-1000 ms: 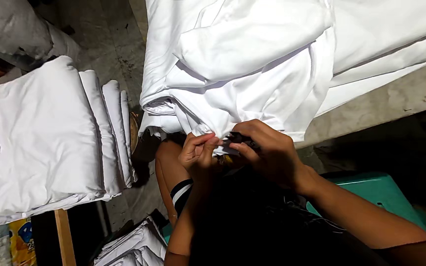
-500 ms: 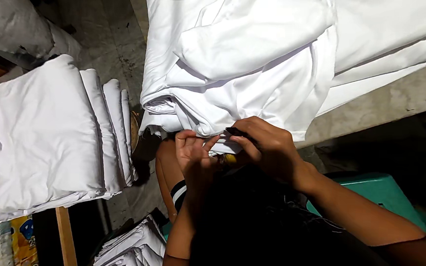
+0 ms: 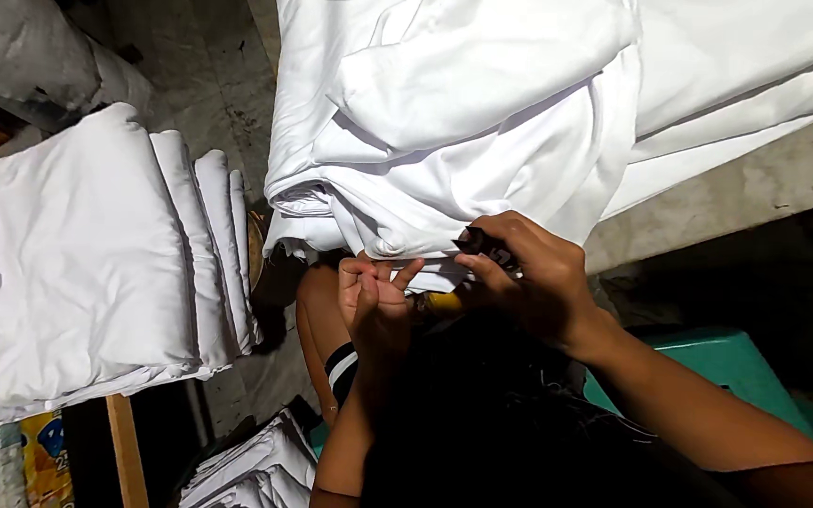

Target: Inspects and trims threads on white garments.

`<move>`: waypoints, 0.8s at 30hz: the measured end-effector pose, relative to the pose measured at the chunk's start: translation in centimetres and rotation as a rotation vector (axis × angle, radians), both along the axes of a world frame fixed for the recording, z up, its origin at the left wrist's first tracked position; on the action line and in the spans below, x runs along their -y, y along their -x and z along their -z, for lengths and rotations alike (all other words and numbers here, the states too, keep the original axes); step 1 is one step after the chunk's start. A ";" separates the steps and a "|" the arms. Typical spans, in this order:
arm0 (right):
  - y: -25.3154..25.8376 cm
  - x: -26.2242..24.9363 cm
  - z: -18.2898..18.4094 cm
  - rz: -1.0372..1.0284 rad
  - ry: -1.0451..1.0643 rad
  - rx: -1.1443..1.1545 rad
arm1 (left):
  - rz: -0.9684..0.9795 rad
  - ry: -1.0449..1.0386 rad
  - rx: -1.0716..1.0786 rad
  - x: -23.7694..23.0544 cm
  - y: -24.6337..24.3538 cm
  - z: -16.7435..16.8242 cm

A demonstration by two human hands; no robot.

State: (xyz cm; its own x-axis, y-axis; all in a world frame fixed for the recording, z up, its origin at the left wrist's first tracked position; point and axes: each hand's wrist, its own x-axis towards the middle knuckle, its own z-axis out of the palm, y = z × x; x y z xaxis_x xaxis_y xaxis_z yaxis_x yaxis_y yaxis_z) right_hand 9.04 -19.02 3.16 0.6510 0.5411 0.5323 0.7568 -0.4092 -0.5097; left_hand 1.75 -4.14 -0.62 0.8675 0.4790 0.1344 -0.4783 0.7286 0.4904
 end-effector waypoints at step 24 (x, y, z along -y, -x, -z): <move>-1.4 1.2 -1.9 -0.281 -0.775 -1.166 | -0.179 -1.240 -0.348 -4.1 -0.8 -2.4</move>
State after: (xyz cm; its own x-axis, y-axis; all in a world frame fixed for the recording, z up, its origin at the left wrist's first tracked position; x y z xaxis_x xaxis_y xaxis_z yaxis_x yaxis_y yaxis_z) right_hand 10.47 -20.23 5.06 0.8365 0.5478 -0.0076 -0.2352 0.3467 -0.9080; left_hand 2.55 0.00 1.81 0.8835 0.3106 0.3505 -0.2332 -0.3572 0.9044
